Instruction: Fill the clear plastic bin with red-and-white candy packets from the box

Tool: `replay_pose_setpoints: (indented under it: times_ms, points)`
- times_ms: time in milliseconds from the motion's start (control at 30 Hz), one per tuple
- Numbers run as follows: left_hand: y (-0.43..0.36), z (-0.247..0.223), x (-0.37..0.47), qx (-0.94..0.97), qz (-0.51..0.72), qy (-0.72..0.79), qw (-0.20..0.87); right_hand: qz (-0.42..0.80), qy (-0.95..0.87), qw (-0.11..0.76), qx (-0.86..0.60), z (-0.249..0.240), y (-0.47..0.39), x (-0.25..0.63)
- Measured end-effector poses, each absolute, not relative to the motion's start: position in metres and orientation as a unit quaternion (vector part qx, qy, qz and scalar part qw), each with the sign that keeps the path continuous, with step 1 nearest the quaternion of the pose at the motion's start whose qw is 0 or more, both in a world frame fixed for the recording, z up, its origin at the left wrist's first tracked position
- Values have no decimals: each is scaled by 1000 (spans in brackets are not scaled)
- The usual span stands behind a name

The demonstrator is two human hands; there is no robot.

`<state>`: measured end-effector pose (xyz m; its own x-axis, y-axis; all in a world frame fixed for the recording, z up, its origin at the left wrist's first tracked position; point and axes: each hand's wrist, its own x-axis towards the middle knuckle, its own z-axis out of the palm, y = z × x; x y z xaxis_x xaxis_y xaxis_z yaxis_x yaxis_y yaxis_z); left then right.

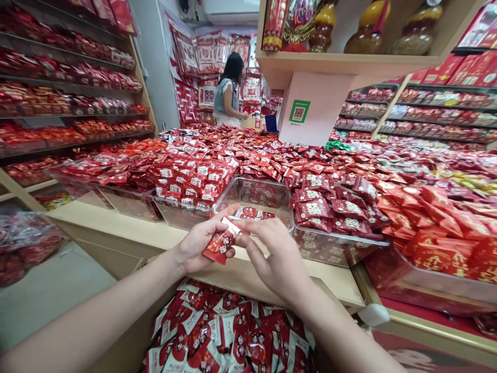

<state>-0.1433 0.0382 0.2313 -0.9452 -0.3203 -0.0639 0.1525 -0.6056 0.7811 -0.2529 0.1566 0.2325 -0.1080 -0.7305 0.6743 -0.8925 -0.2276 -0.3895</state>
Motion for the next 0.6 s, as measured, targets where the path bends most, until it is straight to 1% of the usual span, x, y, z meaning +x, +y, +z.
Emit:
replay_pose_setpoints:
  times_ms: [67,200,300,367,400,467,533,600]
  points:
    - [35,229,-143,79,-886,-446,99,430,-643,60,631,235,155,-257]
    - [36,226,-143,59,-884,-458,72,418,-633,-80,647,235,145,-255]
    - [37,225,-143,61,-875,-472,86,458,-616,-171,618,232,139,-250]
    - [35,226,-144,75,-850,-507,121,496,-600,-214,590,234,137,-252]
    - [34,226,-145,87,-830,-531,147,511,-599,-215,578,236,136,-256]
    - [28,227,-146,119,-778,-584,197,525,-614,-178,561,245,133,-267]
    - [22,227,-146,154,-706,-657,216,507,-646,-110,559,258,129,-283]
    - [17,225,-145,169,-618,-743,192,448,-686,-33,572,270,119,-301]
